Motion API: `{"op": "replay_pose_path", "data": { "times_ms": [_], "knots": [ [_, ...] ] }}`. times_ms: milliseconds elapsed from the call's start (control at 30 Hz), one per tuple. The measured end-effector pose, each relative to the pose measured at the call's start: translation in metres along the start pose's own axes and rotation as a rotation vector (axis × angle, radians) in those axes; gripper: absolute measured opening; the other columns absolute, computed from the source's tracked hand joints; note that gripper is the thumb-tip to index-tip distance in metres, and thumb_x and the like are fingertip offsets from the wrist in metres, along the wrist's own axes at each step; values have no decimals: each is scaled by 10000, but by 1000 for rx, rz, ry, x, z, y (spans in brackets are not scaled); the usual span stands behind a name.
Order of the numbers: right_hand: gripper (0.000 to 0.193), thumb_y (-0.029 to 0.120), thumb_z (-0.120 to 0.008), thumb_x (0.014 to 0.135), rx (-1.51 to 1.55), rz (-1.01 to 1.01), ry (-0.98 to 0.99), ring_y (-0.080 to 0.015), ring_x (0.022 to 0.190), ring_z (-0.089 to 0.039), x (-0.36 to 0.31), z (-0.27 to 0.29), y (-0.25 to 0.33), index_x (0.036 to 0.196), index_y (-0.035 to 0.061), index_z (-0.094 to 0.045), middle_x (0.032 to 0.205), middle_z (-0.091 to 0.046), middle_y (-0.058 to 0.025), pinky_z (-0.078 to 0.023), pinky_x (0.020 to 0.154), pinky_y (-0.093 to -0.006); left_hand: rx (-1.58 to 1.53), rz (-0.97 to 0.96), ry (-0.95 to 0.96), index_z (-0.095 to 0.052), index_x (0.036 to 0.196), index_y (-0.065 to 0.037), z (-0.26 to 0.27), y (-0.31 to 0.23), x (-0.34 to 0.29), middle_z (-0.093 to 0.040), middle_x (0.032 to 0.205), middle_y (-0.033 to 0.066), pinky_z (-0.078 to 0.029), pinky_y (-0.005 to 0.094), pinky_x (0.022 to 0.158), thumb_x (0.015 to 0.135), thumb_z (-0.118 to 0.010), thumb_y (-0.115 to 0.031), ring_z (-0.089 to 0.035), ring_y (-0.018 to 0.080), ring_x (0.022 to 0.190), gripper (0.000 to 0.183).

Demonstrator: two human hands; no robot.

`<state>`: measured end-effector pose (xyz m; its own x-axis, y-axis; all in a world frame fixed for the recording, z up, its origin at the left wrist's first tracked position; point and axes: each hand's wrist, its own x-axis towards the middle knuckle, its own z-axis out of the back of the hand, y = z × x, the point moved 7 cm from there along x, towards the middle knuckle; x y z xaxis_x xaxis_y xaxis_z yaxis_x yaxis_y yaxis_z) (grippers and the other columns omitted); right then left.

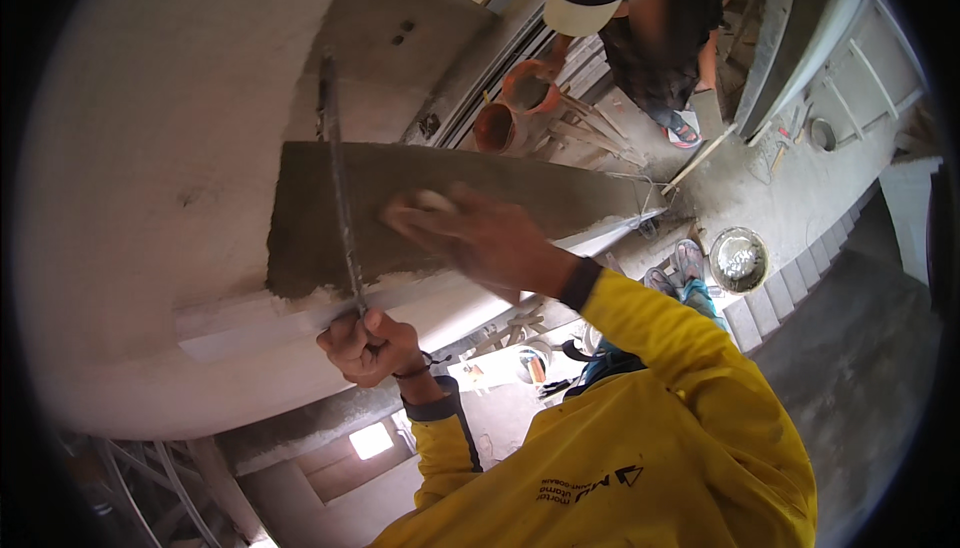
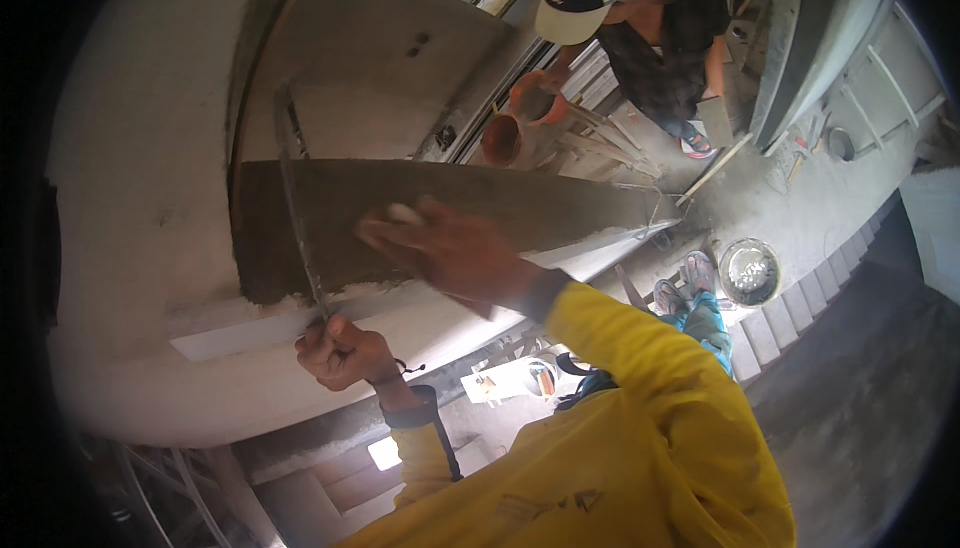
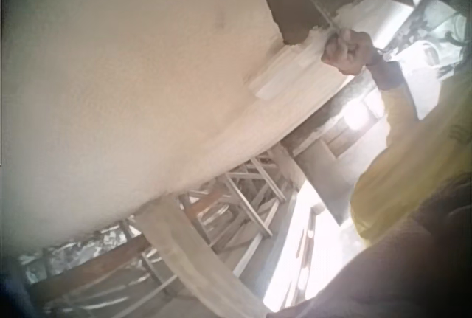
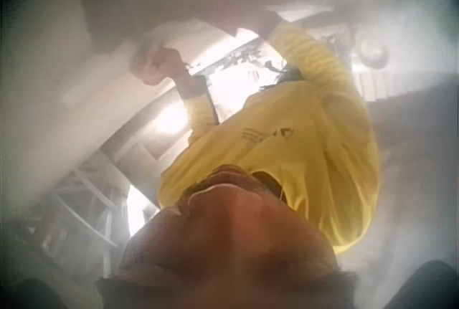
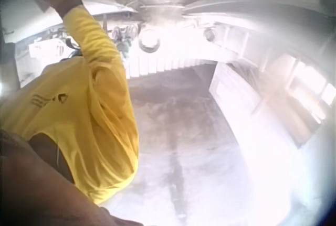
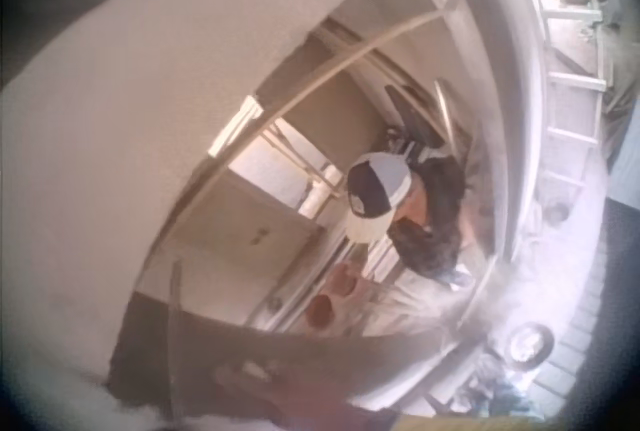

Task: The person applies plaster to a ceiling using a trowel and a hawk. They repeatedly scoop plaster from the hawk and spread it onto the ceiling surface, smoothing it with the trowel. Another person is visible in the background working on a separate task.

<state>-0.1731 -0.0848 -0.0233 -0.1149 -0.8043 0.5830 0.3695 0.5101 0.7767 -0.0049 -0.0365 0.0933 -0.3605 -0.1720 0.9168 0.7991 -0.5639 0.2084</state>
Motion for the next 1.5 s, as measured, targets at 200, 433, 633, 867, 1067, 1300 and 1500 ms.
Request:
{"op": "replay_pose_path", "data": {
  "times_ms": [200, 433, 633, 867, 1067, 1300, 1500],
  "knots": [
    [572, 110, -594, 914, 133, -499, 184, -372, 1086, -639, -74, -43, -120, 1455, 274, -509, 1268, -618, -155, -546, 906, -453, 192, -42, -70, -643, 725, -46, 17, 23, -11, -609, 755, 126, -536, 390, 600, 961, -700, -207, -621, 261, 635, 292],
    [582, 109, -647, 884, 496, -1303, -349, -247, 1100, -621, -482, 39, -277, 1427, 102, -438, 1237, -613, -187, -509, 927, -380, 139, -273, -138, -580, 674, 25, 8, 4, 16, -576, 591, 97, -484, 319, 480, 935, -751, -271, -530, 167, 506, 430],
    [555, 289, -709, 917, 137, -1921, -604, -241, 843, -695, -709, 101, -332, 1331, 49, -427, 1028, -667, -187, -576, 724, -369, -231, -307, 397, -575, 702, 16, -54, -60, -96, -572, 602, 96, -484, 318, 493, 941, -724, -254, -534, 164, 520, 390],
    [456, 183, -639, 916, 282, -1793, -617, -276, 1053, -690, -817, 71, -458, 1364, 101, -614, 1163, -708, -182, -545, 892, -357, -801, -91, 1300, -568, 735, 5, -242, -278, -330, -567, 616, 96, -484, 316, 508, 948, -693, -235, -538, 160, 537, 344],
    [532, 536, -632, 855, -244, -1909, -169, -378, 1143, -656, -821, 74, -517, 1233, 172, -724, 1192, -698, -221, -497, 1012, -424, -755, -50, 1546, -563, 764, -4, -345, -381, -458, -563, 627, 96, -483, 315, 521, 954, -667, -219, -542, 157, 551, 305],
    [438, 311, -674, 815, -288, -1930, -108, -275, 992, -721, -825, 76, -529, 1218, 150, -735, 1095, -744, -174, -543, 898, -351, -696, -71, 1565, -556, 797, -14, -374, -395, -499, -558, 640, 96, -483, 313, 537, 960, -636, -199, -546, 154, 567, 260],
    [460, 350, -669, 802, -270, -1921, -82, -293, 985, -716, -833, 57, -536, 1214, 159, -738, 1088, -742, -176, -540, 901, -368, -814, 48, 1588, -551, 825, -23, -372, -376, -501, -553, 652, 95, -483, 312, 550, 966, -609, -183, -550, 151, 581, 221]
  ]
}}
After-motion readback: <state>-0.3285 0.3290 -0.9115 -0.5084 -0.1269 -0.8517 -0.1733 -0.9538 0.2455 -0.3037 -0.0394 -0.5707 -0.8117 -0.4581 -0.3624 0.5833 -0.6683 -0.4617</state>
